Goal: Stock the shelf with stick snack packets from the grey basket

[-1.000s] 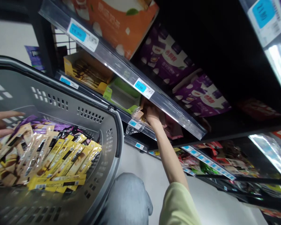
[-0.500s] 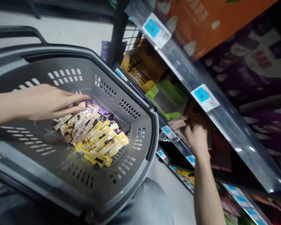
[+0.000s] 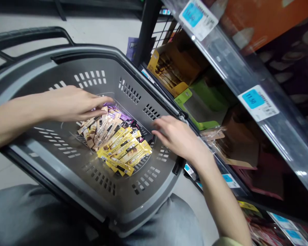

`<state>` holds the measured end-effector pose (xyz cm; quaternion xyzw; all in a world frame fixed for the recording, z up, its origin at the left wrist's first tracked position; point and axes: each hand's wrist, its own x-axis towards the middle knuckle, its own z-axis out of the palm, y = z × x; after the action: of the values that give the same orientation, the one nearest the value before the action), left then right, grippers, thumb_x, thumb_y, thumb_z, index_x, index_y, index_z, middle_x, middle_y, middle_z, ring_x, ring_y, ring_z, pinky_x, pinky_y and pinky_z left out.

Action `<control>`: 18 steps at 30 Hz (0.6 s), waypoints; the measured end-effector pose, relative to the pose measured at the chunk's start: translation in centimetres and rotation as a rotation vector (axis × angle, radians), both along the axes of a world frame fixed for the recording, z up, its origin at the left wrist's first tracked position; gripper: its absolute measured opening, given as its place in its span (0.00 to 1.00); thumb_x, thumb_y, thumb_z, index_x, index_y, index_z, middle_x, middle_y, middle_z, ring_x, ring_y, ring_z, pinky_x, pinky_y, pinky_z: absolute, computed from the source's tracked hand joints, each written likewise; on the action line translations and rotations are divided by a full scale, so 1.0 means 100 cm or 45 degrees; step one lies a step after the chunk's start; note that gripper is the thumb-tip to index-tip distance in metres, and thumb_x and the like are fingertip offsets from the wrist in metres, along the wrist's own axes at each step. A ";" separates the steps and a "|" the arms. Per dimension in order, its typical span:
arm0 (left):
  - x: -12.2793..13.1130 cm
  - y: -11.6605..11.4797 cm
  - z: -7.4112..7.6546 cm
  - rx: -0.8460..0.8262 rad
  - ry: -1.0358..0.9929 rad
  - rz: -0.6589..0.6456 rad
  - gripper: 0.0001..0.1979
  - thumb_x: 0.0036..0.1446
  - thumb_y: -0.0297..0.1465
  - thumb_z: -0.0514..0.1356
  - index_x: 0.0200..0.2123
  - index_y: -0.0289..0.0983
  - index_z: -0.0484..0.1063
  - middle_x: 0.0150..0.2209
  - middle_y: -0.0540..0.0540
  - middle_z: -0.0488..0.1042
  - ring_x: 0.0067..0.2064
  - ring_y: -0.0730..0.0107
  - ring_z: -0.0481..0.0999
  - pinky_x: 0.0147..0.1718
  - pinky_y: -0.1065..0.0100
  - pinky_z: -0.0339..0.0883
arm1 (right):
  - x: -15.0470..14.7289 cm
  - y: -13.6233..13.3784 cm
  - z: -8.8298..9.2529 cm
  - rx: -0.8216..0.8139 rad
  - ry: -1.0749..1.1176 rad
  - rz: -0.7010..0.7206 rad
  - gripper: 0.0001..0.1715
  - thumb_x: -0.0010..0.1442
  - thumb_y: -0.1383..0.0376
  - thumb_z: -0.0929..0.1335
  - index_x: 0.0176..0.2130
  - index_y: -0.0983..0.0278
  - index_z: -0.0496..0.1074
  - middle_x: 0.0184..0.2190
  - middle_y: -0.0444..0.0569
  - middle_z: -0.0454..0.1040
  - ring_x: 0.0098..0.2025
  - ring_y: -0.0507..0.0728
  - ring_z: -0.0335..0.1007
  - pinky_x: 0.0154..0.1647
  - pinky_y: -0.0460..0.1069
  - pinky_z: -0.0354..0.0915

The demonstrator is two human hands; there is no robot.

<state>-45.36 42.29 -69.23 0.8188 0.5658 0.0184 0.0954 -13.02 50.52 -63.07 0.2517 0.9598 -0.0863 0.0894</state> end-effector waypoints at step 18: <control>-0.010 -0.002 0.008 -0.010 -0.066 0.065 0.26 0.64 0.48 0.53 0.58 0.38 0.69 0.31 0.49 0.69 0.36 0.63 0.78 0.48 0.50 0.72 | -0.119 0.047 -0.163 -0.146 -0.688 -0.060 0.22 0.60 0.69 0.72 0.53 0.71 0.77 0.52 0.67 0.77 0.54 0.71 0.76 0.51 0.60 0.72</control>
<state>-46.40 42.12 -68.45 0.8030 0.5838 0.0398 0.1129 -24.89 55.23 -79.41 0.2822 0.8887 -0.0724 0.3541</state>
